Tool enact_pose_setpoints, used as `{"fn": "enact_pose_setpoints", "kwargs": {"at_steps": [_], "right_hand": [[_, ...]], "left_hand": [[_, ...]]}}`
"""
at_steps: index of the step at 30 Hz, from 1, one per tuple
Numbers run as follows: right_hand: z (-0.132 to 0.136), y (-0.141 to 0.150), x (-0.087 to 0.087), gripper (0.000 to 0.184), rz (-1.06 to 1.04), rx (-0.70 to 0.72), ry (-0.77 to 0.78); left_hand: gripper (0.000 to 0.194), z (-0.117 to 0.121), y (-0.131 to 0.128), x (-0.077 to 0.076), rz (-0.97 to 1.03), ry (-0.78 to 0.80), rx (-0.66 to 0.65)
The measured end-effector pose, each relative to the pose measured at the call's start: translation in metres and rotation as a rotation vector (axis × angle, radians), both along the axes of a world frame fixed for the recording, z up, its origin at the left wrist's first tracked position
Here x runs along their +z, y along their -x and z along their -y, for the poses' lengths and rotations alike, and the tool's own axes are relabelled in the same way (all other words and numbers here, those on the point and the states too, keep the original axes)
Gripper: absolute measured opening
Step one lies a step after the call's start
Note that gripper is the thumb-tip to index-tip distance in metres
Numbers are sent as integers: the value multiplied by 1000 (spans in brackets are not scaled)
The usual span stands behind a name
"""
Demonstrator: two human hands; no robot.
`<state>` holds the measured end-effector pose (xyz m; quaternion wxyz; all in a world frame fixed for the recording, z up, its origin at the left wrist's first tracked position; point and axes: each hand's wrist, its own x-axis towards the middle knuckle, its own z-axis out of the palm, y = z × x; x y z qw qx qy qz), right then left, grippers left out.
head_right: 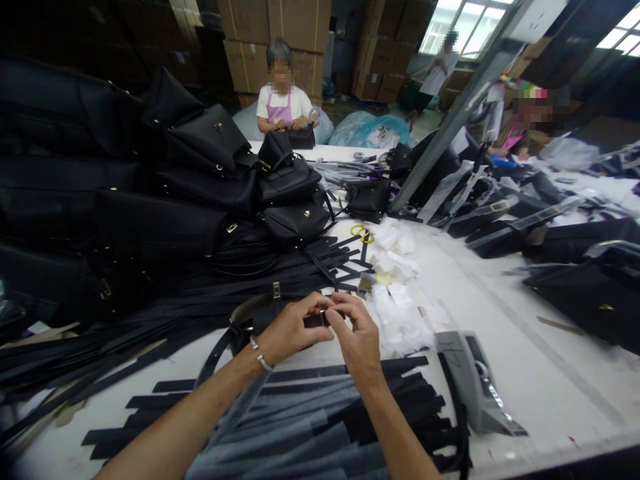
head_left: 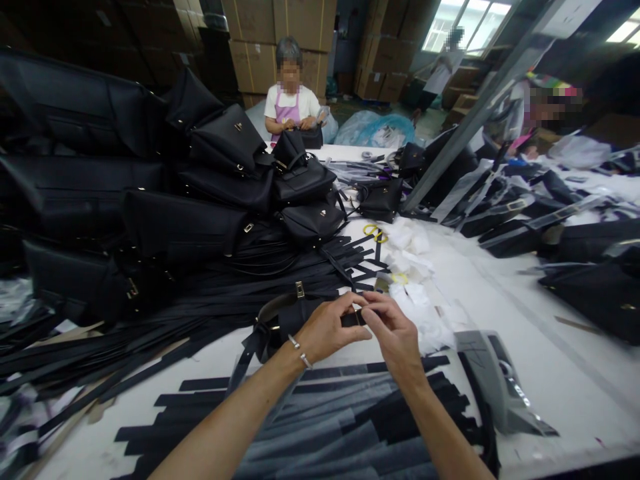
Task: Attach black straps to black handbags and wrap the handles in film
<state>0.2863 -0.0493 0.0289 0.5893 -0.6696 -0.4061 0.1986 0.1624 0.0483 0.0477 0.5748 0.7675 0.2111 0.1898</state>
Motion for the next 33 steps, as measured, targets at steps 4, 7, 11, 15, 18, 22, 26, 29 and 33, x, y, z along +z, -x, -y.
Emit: {"fn": "enact_pose_setpoints", "kwargs": {"at_steps": [4,7,11,15,18,22,26,29,33], "right_hand": [[2,-4,16,10,128,-84,23],[1,-10,24,16,-40,-134,33],[-2,-20,22,26,-240,-174,65],[-8,-31,19,27,-372,-227,-3],[-11,-40,22,26,-479,-260,-62],[-13,-48,30,24,-555,-252,-82],[-13,-53,38,22,-548,-220,-98],[-12,-53,44,22,-551,-161,-123],[-8,-36,46,26,-511,41,20]], "left_hand": [[14,5,-4,0,-67,-98,70],[13,6,-2,-1,-91,-85,80],[19,4,5,-2,-104,94,7],[15,-1,14,-5,-78,218,-50],[16,-5,18,-9,-76,309,-89],[18,-8,19,-10,-74,396,-127],[19,-16,15,-5,-70,505,-214],[33,-23,10,1,-60,623,-361],[40,-28,2,8,-65,699,-527]]}}
